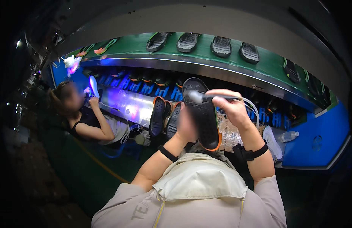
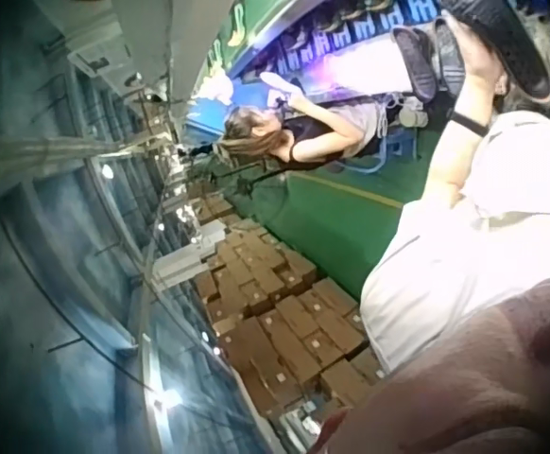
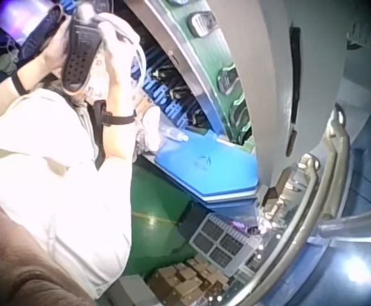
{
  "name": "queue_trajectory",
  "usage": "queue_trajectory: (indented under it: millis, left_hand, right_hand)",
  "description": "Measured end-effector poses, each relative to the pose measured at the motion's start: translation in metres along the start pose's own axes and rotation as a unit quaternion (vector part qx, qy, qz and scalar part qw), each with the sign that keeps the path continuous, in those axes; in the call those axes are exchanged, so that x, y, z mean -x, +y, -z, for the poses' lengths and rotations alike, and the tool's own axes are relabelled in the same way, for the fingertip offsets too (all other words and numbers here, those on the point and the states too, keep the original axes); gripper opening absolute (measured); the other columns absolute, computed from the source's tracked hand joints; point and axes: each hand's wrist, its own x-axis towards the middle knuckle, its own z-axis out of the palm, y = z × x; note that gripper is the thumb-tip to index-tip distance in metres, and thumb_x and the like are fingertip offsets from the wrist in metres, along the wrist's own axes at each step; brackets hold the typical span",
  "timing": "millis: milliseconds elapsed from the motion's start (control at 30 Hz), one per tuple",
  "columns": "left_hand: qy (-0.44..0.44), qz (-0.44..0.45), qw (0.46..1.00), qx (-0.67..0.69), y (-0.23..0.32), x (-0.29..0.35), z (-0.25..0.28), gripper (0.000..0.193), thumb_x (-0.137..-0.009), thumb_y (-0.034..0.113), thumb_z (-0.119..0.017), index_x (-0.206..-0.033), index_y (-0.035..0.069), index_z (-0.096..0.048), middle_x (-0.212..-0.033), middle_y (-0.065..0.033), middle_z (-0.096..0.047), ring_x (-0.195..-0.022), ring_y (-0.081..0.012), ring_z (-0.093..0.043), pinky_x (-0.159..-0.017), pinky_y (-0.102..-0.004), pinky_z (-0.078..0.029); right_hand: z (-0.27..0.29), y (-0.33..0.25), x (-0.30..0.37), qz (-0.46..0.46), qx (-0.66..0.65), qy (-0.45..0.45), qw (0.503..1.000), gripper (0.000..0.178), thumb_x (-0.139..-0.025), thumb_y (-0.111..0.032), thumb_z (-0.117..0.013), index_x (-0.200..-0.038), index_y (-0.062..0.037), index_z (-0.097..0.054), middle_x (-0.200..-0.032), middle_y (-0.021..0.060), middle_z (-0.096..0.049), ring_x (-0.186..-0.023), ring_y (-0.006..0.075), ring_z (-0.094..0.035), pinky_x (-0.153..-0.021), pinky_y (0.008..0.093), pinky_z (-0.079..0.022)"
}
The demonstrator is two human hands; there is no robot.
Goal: The person picks up a shoe sole, applies glue to its bottom surface with a brush, and places the sole onto a moving conveyor belt alongside several other soles.
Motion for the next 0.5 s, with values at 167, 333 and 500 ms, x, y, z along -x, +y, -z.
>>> queue_trajectory:
  millis: [167,333,500]
  left_hand:
    - [0.044,-0.045,0.998,-0.012,-0.008,-0.005,-0.002,0.077,-0.114,0.069,-0.023,-0.156,0.013,-0.056,-0.149,-0.0077,-0.065,-0.136,-0.0234,-0.063,-0.119,-0.042,-0.049]
    - [0.091,-0.034,0.995,0.002,0.007,-0.015,-0.003,0.081,-0.111,0.073,-0.027,-0.151,0.012,-0.06,-0.141,-0.0098,-0.071,-0.13,-0.0254,-0.068,-0.115,-0.0445,-0.053]
    - [0.007,-0.015,0.997,0.074,0.031,-0.026,-0.016,0.1,-0.098,0.087,-0.034,-0.143,0.002,-0.062,-0.127,-0.0245,-0.073,-0.114,-0.0405,-0.074,-0.104,-0.0537,-0.059]
  right_hand:
    - [0.001,-0.003,-0.001,0.154,0.26,-0.114,0.946,0.03,-0.092,-0.013,-0.082,-0.12,-0.0011,-0.079,-0.09,0.0063,-0.074,-0.086,0.0166,-0.067,-0.078,0.0342,-0.052]
    - [0.002,-0.012,0.005,0.071,0.253,0.02,0.965,0.026,-0.091,-0.009,-0.083,-0.116,-0.003,-0.079,-0.095,0.0101,-0.074,-0.087,0.0219,-0.07,-0.08,0.0353,-0.055]
    - [-0.006,-0.009,0.014,0.159,0.281,-0.192,0.927,0.027,-0.088,-0.013,-0.086,-0.114,-0.0084,-0.08,-0.086,0.013,-0.069,-0.086,0.0337,-0.07,-0.082,0.0436,-0.055]
